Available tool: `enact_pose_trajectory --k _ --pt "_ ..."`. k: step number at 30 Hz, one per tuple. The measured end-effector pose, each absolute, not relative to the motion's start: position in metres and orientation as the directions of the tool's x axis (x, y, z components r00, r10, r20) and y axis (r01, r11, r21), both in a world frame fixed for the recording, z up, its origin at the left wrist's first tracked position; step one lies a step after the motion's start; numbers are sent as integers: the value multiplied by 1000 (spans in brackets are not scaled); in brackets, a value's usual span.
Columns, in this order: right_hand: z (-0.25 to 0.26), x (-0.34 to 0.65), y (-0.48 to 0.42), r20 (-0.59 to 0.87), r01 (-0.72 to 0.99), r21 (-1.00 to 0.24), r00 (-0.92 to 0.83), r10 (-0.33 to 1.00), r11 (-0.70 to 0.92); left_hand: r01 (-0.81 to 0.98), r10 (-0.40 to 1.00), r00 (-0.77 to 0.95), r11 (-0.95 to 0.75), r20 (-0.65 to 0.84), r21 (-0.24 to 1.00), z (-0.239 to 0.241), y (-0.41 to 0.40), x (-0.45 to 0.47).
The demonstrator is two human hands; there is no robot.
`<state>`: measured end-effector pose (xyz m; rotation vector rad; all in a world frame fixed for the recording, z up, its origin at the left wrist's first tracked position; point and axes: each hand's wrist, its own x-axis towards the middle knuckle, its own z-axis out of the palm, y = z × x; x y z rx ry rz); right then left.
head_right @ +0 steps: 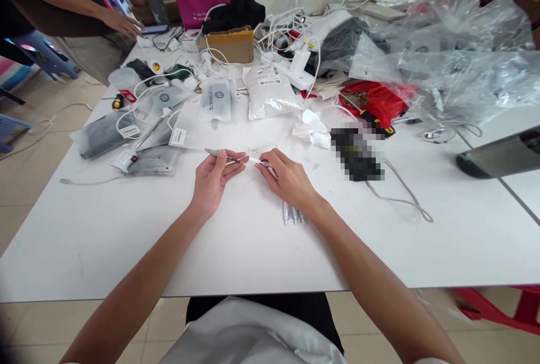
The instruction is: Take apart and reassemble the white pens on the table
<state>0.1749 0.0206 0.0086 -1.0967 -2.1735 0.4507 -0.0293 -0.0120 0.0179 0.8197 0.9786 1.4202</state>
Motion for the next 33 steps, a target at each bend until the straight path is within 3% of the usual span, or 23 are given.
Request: enact_pose_trajectory --k 5,10,21,33 --pt "8 173 21 420 589 -538 -433 797 603 -355 997 -69 7 -34 935 17 -12 -29" --pt "8 172 20 415 603 -535 -423 806 592 -356 993 -31 95 -113 930 13 -11 -31" --pt "-2 171 21 272 639 -563 -455 848 523 -424 985 -28 141 -168 895 9 -9 -31" --pt "6 172 23 195 538 -733 -419 887 416 -422 988 -26 129 -155 897 7 -9 -31"
